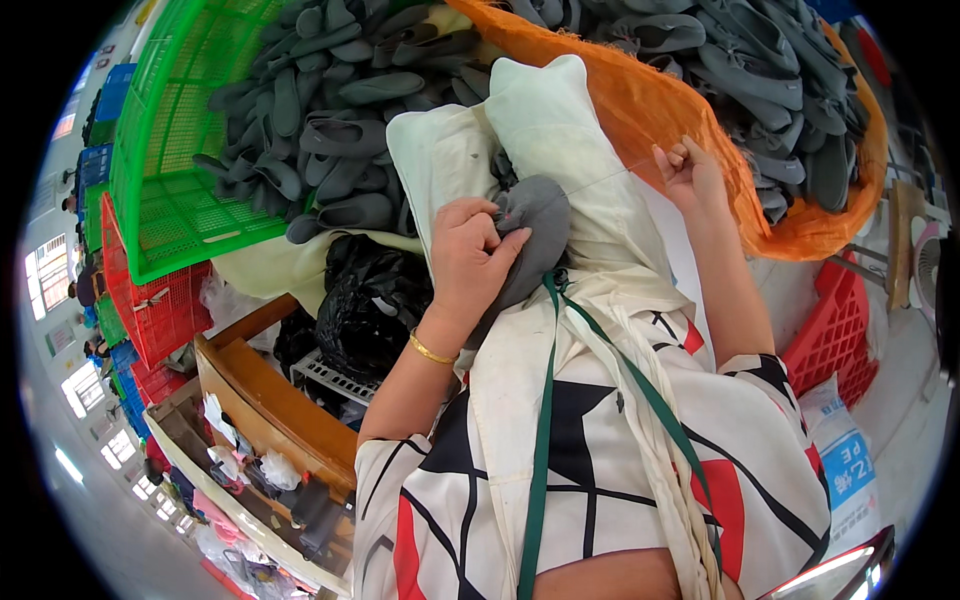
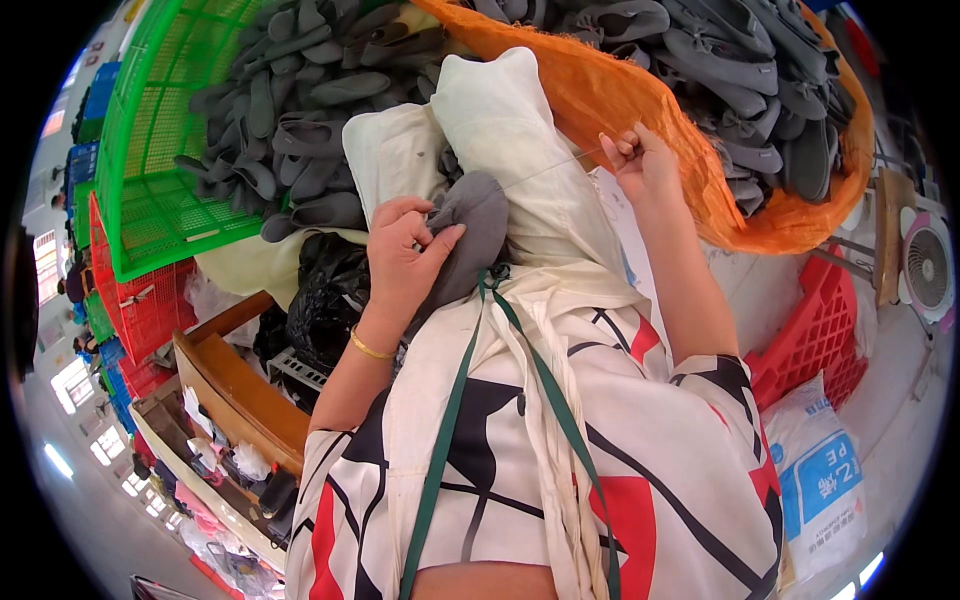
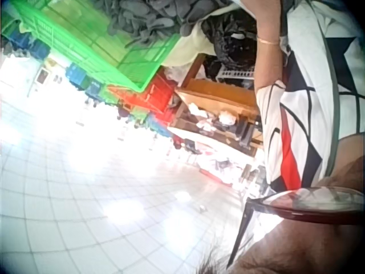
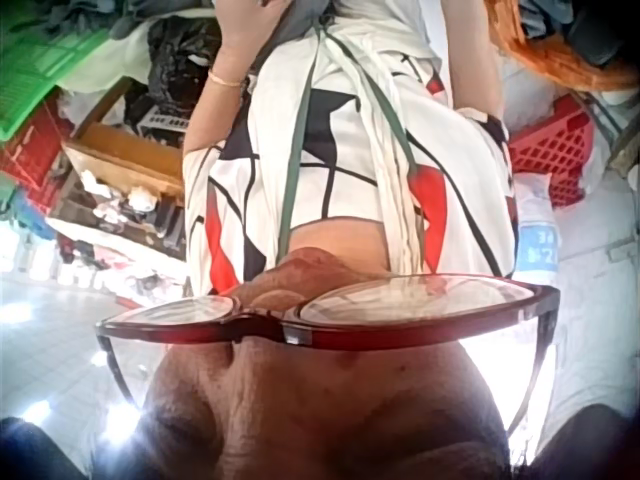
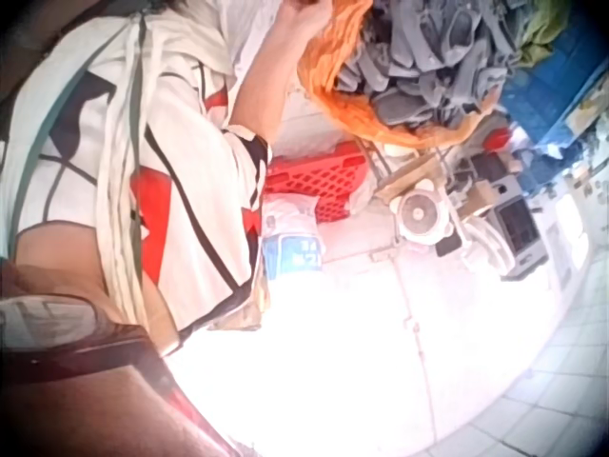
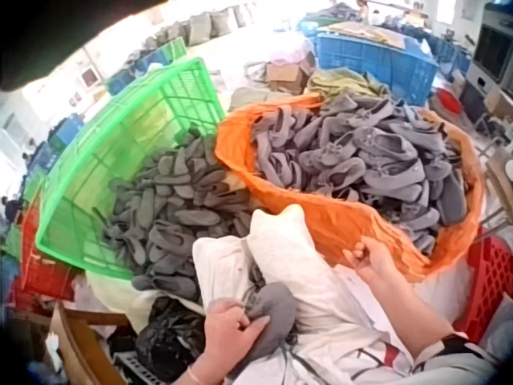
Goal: The person is sewing a grey slipper using a needle and thread. They repeatedly insert the needle into the slipper's strap and pull the thread through to secure it. The person works on a single slipper held in their hands, surrounded by large piles of similar slippers in green and orange baskets.
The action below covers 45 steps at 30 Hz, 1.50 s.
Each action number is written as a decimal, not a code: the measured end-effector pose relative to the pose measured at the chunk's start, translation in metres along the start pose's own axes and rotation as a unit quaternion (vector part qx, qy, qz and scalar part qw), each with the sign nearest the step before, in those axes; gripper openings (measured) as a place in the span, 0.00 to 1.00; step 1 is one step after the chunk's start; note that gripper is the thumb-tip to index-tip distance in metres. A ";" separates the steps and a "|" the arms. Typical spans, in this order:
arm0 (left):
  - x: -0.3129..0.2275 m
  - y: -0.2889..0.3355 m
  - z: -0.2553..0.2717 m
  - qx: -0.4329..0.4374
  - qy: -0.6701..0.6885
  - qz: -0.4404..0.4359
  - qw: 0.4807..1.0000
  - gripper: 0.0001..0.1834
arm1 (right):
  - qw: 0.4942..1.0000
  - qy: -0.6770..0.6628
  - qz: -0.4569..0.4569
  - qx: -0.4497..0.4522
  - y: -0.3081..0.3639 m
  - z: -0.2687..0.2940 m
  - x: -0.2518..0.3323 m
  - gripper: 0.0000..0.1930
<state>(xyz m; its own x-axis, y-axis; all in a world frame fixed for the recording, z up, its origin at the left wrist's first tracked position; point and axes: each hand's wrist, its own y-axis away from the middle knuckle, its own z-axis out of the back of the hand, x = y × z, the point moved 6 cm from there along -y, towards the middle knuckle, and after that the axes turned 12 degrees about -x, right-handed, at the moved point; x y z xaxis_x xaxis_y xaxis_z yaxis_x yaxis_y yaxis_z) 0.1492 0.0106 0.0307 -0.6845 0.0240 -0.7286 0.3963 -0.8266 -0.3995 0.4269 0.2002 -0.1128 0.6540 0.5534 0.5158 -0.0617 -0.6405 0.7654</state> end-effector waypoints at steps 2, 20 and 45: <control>0.013 0.008 -0.008 0.001 0.080 0.070 0.994 0.17 | 1.000 -0.003 0.001 0.009 0.004 -0.001 0.002 0.10; 0.057 0.019 -0.026 0.077 0.211 0.303 0.926 0.16 | 0.681 0.499 0.423 0.329 0.106 -0.067 -0.007 0.07; -0.003 0.032 -0.002 0.134 0.008 0.226 0.965 0.08 | 0.449 0.557 0.554 0.424 0.183 -0.101 -0.079 0.07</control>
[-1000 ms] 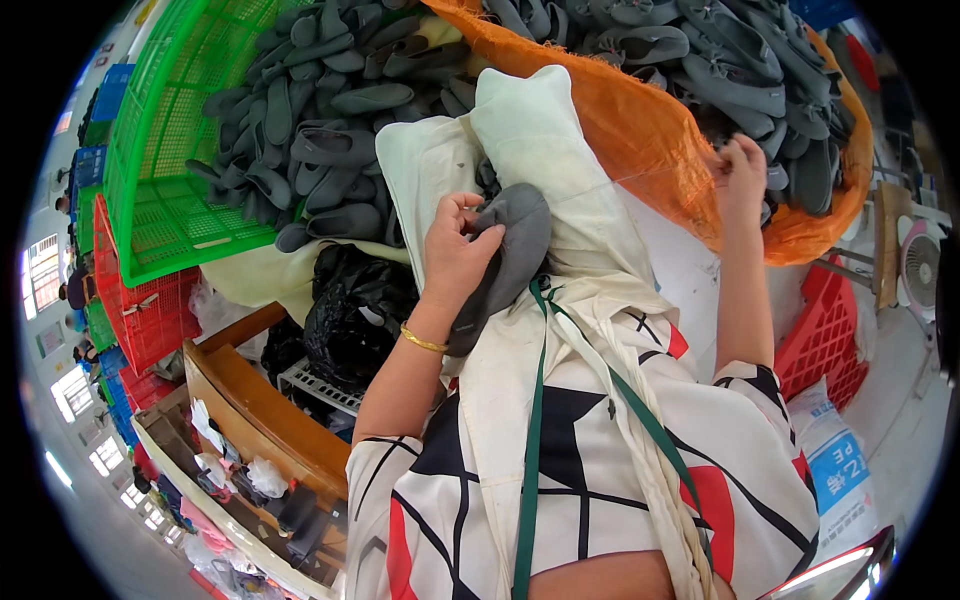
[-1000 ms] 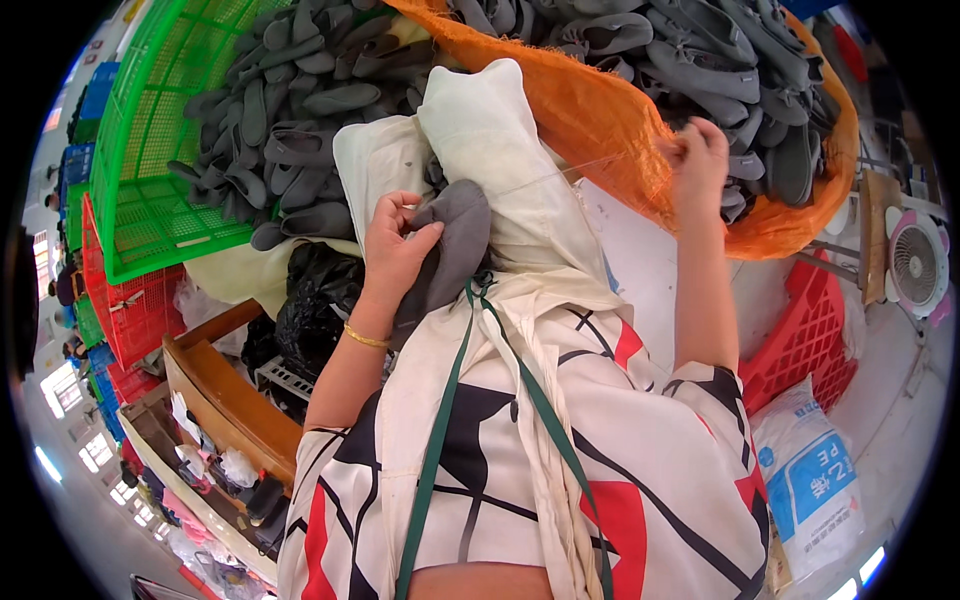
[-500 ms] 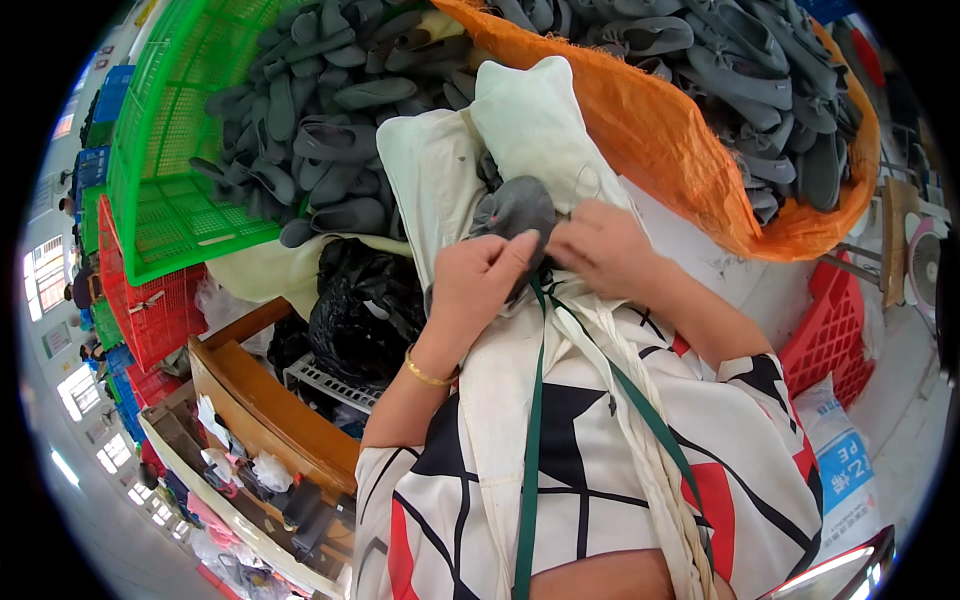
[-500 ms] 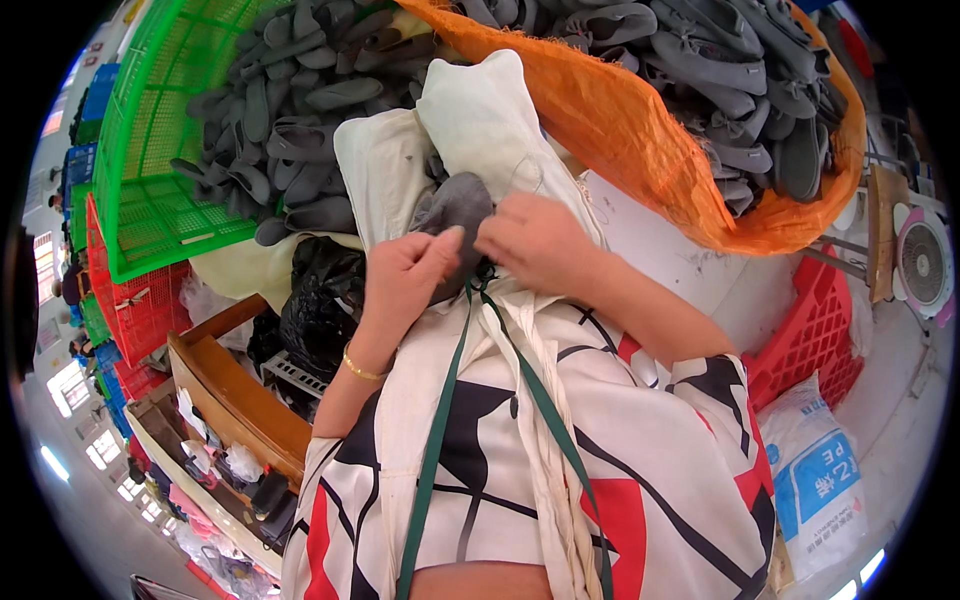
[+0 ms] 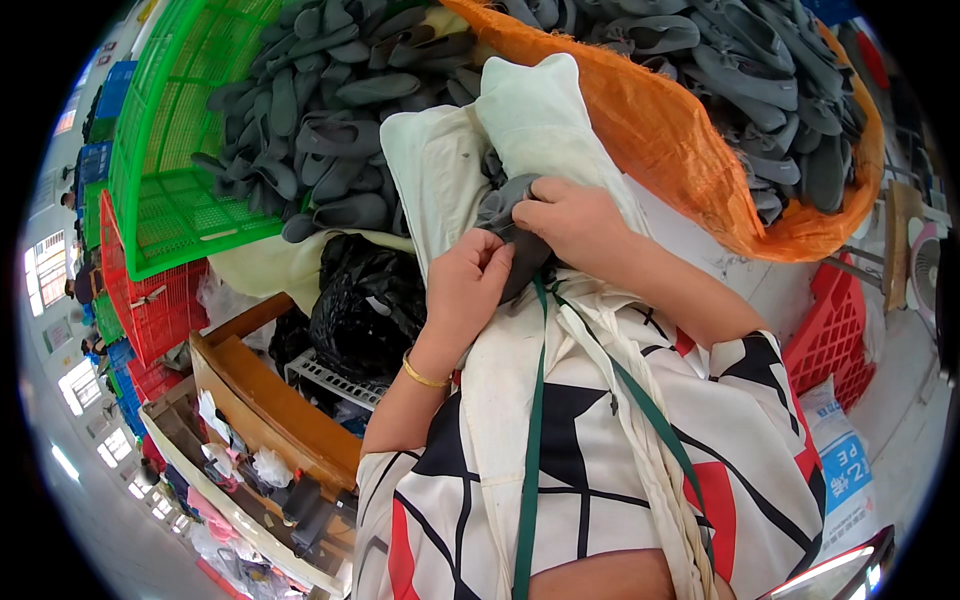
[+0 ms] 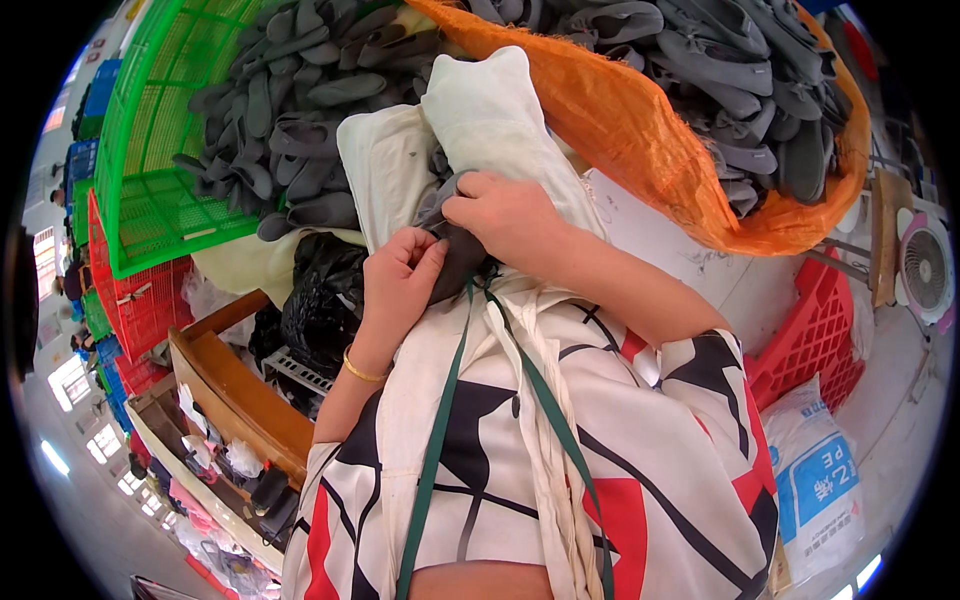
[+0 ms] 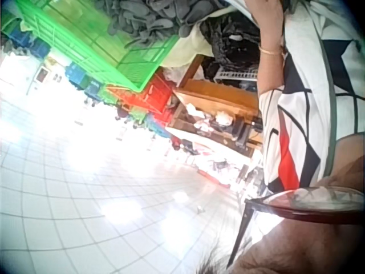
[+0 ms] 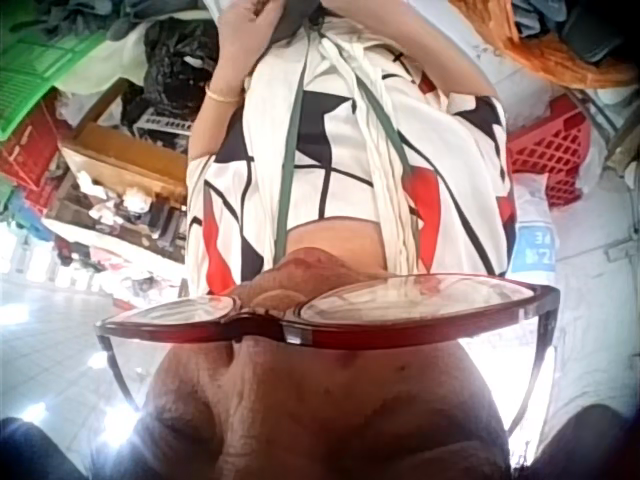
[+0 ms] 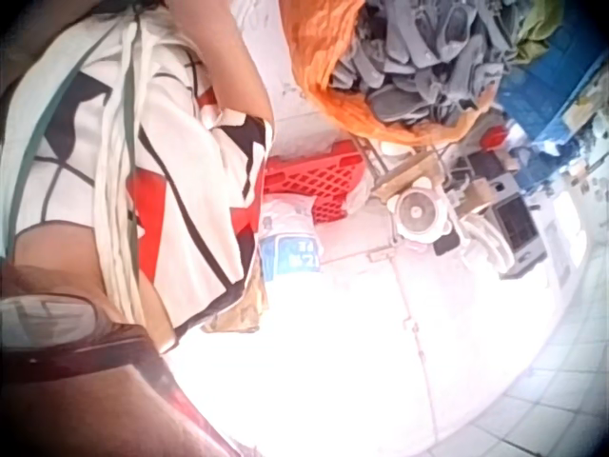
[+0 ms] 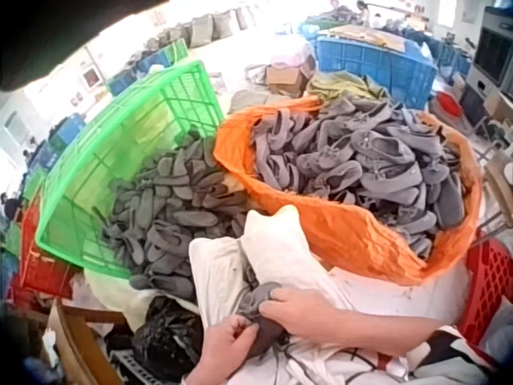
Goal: The person is sewing a grey slipper using a needle and thread. They repeatedly insert the needle into the slipper's strap and pull the thread through to secure it. The person works on a single slipper held in their hands, surrounded by large piles of similar slippers in green and orange baskets.
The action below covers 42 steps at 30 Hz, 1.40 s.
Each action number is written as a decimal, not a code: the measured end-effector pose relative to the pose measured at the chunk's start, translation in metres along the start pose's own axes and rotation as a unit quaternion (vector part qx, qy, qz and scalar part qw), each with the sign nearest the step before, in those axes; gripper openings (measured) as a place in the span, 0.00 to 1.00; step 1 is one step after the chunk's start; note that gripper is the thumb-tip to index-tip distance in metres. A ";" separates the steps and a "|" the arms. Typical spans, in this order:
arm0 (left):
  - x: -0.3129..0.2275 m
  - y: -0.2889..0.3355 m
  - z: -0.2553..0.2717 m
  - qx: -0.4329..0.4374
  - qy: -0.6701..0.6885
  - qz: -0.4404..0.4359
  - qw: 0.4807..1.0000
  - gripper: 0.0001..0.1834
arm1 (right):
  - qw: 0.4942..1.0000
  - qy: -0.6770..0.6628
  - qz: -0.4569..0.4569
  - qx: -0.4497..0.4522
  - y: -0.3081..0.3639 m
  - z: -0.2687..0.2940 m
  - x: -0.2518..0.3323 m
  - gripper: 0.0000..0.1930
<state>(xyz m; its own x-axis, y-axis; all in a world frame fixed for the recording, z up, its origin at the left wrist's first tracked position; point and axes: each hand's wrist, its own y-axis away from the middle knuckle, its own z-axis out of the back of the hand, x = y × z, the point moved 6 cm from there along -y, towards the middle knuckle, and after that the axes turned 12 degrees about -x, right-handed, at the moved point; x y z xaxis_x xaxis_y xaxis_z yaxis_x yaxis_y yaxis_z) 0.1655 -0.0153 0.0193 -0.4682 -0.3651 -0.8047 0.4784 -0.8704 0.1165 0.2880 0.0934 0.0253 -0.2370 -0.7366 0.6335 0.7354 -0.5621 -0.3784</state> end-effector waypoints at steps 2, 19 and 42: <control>-0.006 -0.001 0.004 -0.031 -0.002 -0.056 0.998 0.07 | 0.999 0.007 0.041 -0.031 -0.004 -0.003 0.002 0.07; -0.018 0.007 -0.005 -0.122 -0.123 -0.236 0.956 0.03 | 0.755 -0.509 -0.412 -0.029 0.011 -0.022 -0.036 0.05; -0.009 -0.023 -0.001 -0.146 -0.249 -0.313 0.905 0.04 | 0.559 -0.621 -0.451 -0.315 0.044 0.068 -0.145 0.04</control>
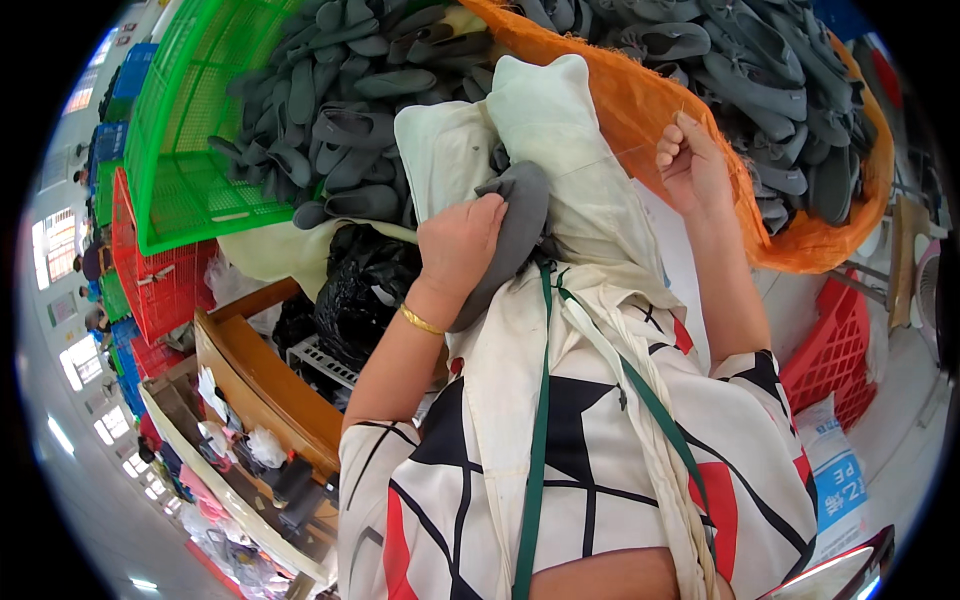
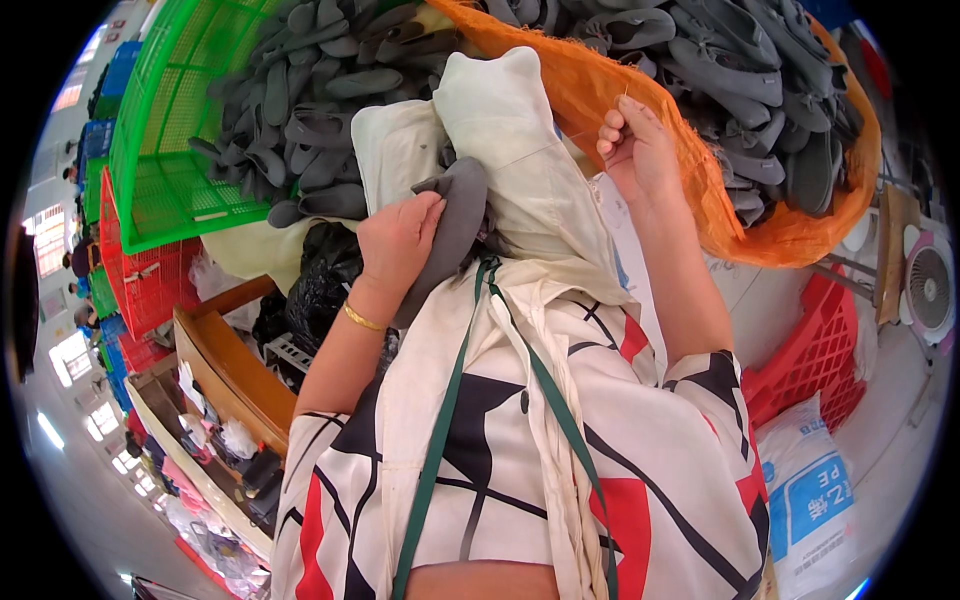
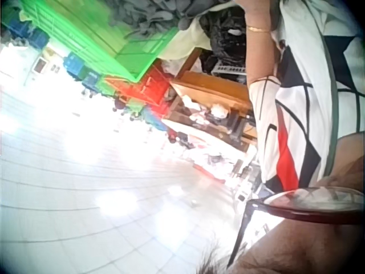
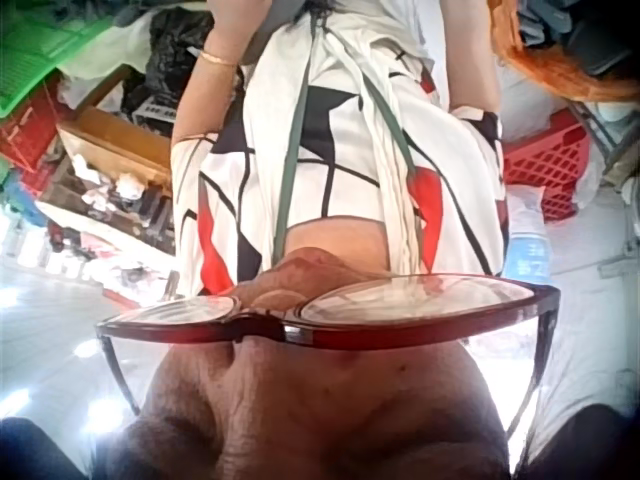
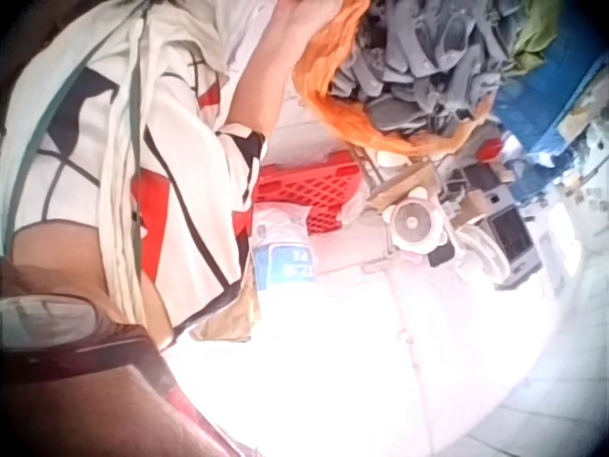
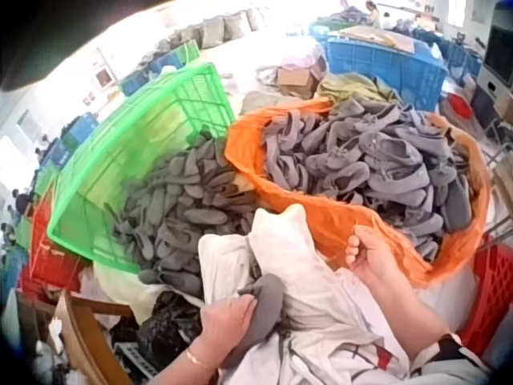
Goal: The person is sewing a grey slipper using a needle and thread. They repeatedly insert the needle into the slipper's strap and pull the thread through to secure it. The person works on a single slipper held in their hands, surrounded by large piles of similar slippers in green and orange baskets.
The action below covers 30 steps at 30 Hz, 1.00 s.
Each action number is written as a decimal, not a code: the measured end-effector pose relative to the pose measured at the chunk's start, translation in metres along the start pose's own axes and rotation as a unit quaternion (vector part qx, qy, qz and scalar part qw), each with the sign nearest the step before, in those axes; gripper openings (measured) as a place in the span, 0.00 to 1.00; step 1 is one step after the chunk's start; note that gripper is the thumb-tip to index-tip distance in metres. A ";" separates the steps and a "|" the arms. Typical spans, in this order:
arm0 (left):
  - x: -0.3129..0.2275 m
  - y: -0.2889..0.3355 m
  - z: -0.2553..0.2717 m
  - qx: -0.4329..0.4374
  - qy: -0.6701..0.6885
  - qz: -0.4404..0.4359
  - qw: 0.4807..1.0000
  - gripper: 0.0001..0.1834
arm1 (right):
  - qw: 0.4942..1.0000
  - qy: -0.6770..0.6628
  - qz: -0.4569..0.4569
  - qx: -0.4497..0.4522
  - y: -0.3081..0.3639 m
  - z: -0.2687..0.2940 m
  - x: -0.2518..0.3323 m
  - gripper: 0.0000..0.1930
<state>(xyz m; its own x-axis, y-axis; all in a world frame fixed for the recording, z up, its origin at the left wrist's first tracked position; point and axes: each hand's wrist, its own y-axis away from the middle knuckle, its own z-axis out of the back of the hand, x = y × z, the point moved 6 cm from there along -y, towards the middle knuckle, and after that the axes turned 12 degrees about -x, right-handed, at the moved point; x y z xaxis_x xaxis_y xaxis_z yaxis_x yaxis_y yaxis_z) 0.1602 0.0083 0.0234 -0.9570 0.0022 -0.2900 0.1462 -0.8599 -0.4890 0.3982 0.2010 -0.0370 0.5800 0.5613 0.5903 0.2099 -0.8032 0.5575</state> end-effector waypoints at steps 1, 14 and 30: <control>0.000 -0.002 -0.001 0.001 -0.003 -0.006 1.000 0.04 | 1.000 0.013 0.013 0.022 0.004 -0.009 0.005 0.04; 0.008 -0.007 -0.002 -0.015 0.098 0.083 0.992 0.05 | 0.907 0.129 0.384 0.114 0.032 -0.077 0.108 0.04; 0.060 0.023 -0.030 -0.028 0.274 0.262 0.925 0.07 | 0.410 0.717 0.462 0.322 0.110 -0.146 -0.070 0.05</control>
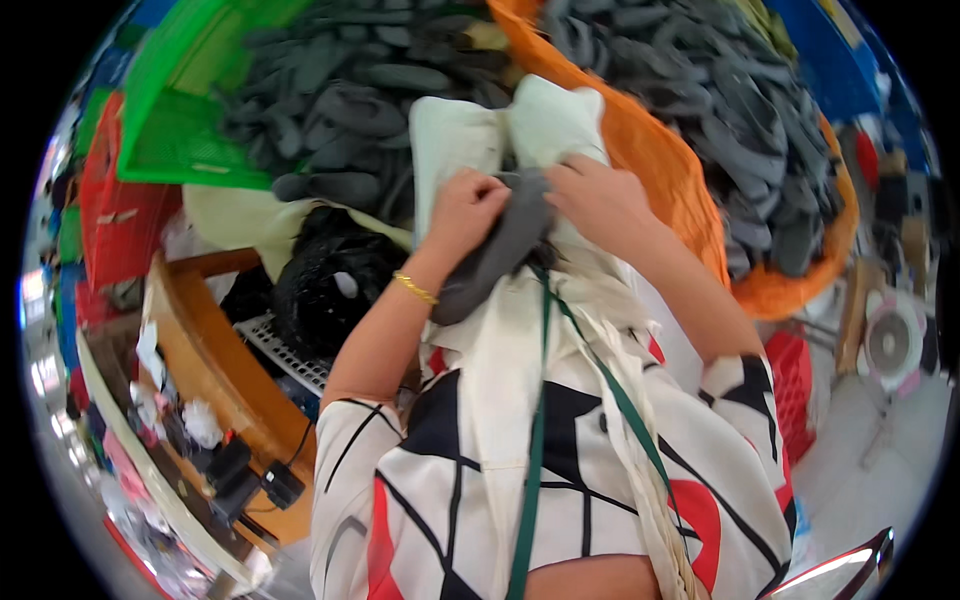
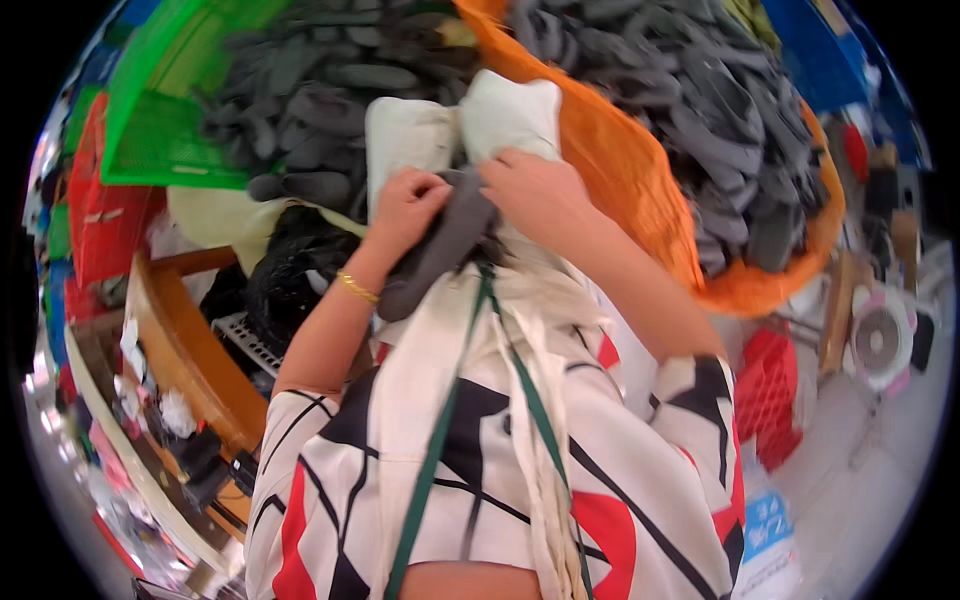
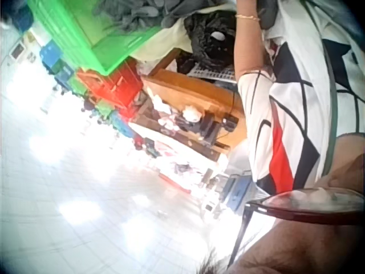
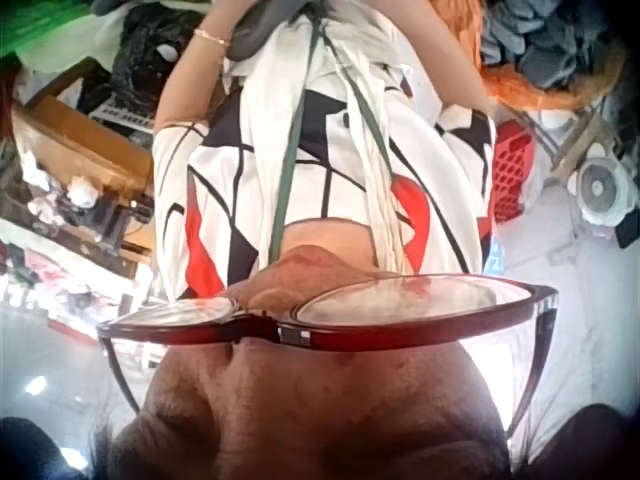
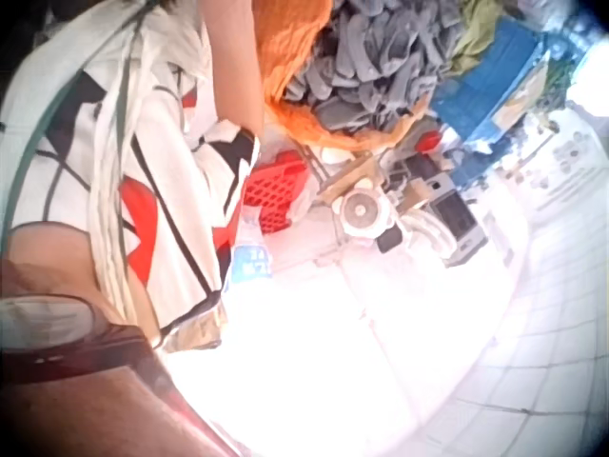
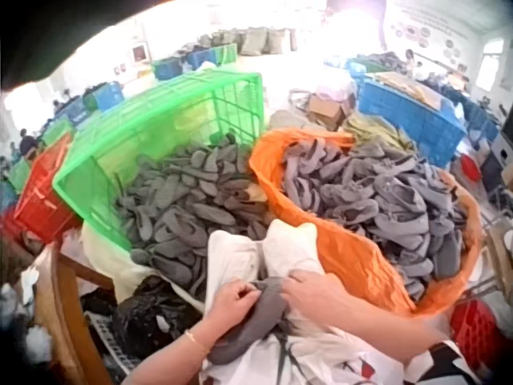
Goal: The person is sewing a grey slipper using a needle and thread. They repeatedly insert the needle into the slipper's strap and pull the thread through to secure it. The person works on a single slipper held in their hands, surrounded by large piles of similar slippers in green and orange baskets.
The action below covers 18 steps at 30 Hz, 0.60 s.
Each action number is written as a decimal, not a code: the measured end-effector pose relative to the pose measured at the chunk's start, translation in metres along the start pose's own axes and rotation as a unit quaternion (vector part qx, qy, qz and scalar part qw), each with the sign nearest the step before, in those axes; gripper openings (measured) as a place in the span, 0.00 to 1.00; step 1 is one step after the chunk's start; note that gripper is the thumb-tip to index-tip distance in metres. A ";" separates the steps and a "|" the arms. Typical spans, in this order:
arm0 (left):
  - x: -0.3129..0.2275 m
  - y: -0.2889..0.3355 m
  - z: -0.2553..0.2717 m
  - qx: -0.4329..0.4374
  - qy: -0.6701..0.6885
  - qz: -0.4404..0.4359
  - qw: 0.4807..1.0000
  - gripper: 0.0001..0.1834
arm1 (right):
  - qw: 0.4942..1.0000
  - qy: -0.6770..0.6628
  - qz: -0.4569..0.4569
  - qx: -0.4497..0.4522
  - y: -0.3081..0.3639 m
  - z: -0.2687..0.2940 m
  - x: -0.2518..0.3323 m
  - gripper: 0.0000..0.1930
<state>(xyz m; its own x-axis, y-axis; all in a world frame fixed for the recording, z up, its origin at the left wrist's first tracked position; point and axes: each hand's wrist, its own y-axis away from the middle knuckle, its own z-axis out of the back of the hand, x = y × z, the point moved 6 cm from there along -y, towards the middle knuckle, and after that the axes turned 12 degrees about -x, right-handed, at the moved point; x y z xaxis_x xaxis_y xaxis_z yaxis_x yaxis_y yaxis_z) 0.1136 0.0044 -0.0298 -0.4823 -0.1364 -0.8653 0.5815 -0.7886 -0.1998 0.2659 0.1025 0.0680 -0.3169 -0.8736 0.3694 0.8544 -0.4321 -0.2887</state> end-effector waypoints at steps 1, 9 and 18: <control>0.001 0.006 0.002 -0.029 0.013 0.040 0.999 0.07 | 0.999 0.022 -0.025 -0.008 0.006 0.001 0.005 0.08; 0.014 -0.006 -0.027 0.025 -0.039 -0.003 0.999 0.08 | 0.983 -0.057 -0.045 0.171 0.067 -0.096 0.014 0.25; 0.019 0.003 -0.020 -0.015 -0.058 0.012 0.998 0.06 | 0.919 -0.189 0.068 0.340 0.067 -0.112 -0.019 0.20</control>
<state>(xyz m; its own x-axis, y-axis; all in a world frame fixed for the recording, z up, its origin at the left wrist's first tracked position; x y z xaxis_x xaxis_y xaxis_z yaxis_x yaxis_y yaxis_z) 0.1190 0.0116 -0.0562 -0.5392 -0.2256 -0.8114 0.6124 -0.7664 -0.1939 0.2833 0.0649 -0.0579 -0.1317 -0.7132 0.6885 0.9759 0.0284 0.2161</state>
